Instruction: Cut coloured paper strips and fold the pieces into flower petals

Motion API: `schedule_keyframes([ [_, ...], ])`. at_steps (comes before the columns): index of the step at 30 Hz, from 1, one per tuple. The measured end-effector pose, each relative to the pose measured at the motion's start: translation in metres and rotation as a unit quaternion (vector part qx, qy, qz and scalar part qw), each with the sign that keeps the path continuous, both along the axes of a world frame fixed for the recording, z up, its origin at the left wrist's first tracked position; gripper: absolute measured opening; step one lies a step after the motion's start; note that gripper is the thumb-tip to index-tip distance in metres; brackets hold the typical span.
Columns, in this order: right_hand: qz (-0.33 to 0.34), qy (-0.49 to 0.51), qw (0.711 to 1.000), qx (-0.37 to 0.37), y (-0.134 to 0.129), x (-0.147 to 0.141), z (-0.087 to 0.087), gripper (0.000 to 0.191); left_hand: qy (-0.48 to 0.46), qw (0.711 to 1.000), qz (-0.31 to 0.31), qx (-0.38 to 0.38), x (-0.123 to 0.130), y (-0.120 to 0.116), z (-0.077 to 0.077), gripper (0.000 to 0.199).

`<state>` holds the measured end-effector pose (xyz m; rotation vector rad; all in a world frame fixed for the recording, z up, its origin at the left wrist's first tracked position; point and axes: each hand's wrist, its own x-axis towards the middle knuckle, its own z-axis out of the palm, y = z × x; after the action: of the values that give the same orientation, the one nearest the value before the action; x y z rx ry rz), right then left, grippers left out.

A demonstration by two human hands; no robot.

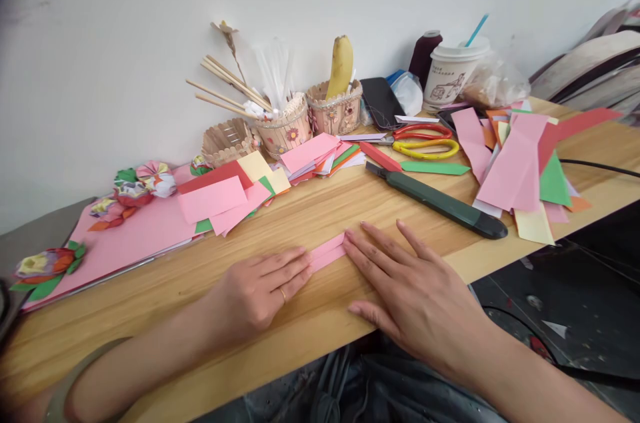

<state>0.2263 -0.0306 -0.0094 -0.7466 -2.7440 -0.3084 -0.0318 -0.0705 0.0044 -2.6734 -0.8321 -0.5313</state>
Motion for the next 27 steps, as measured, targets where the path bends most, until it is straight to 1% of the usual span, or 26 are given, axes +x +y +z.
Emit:
schedule_keyframes([
  [3, 0.012, 0.01, 1.0, 0.023, 0.004, -0.003, 0.0, 0.051, -0.019, 0.999, 0.01, 0.025, 0.003, -0.001, 0.0, 0.034],
  [7, 0.038, 0.036, 0.998, 0.04, 0.008, -0.013, 0.003, 0.03, -0.025, 0.998, 0.014, 0.058, 0.005, -0.003, -0.002, 0.029],
  [9, 0.06, 0.038, 0.997, 0.044, 0.01, -0.017, 0.007, 0.029, -0.024, 0.998, 0.014, 0.062, 0.005, -0.003, -0.005, 0.026],
  [11, 0.089, 0.041, 0.995, 0.032, 0.012, -0.021, 0.011, 0.036, -0.033, 0.998, 0.017, 0.057, 0.004, -0.003, -0.007, 0.022],
  [12, 0.105, 0.041, 0.993, 0.017, 0.013, -0.023, 0.013, 0.039, -0.038, 0.998, 0.018, 0.045, 0.004, -0.003, -0.007, 0.021],
  [14, 0.137, 0.033, 0.99, -0.019, 0.016, -0.026, 0.017, 0.041, -0.05, 0.998, 0.026, -0.007, 0.004, -0.002, -0.006, 0.022],
  [16, 0.161, 0.016, 0.986, -0.049, 0.021, -0.029, 0.02, 0.038, -0.071, 0.993, 0.047, -0.079, 0.006, -0.001, -0.004, 0.021],
  [18, 0.169, 0.009, 0.983, -0.066, 0.026, -0.031, 0.022, 0.033, -0.099, 0.983, 0.078, -0.136, 0.008, 0.0, -0.002, 0.019],
  [21, 0.165, 0.02, 0.981, -0.097, 0.034, -0.034, 0.024, 0.03, -0.147, 0.966, 0.126, -0.17, 0.01, 0.0, -0.002, 0.019],
  [24, 0.16, 0.032, 0.975, -0.148, 0.039, -0.037, 0.025, 0.032, -0.192, 0.95, 0.166, -0.184, 0.012, -0.002, -0.003, 0.02],
  [27, 0.134, 0.04, 0.969, -0.205, 0.04, -0.039, 0.025, 0.031, -0.206, 0.929, 0.213, -0.22, 0.015, -0.002, 0.0, 0.019],
])
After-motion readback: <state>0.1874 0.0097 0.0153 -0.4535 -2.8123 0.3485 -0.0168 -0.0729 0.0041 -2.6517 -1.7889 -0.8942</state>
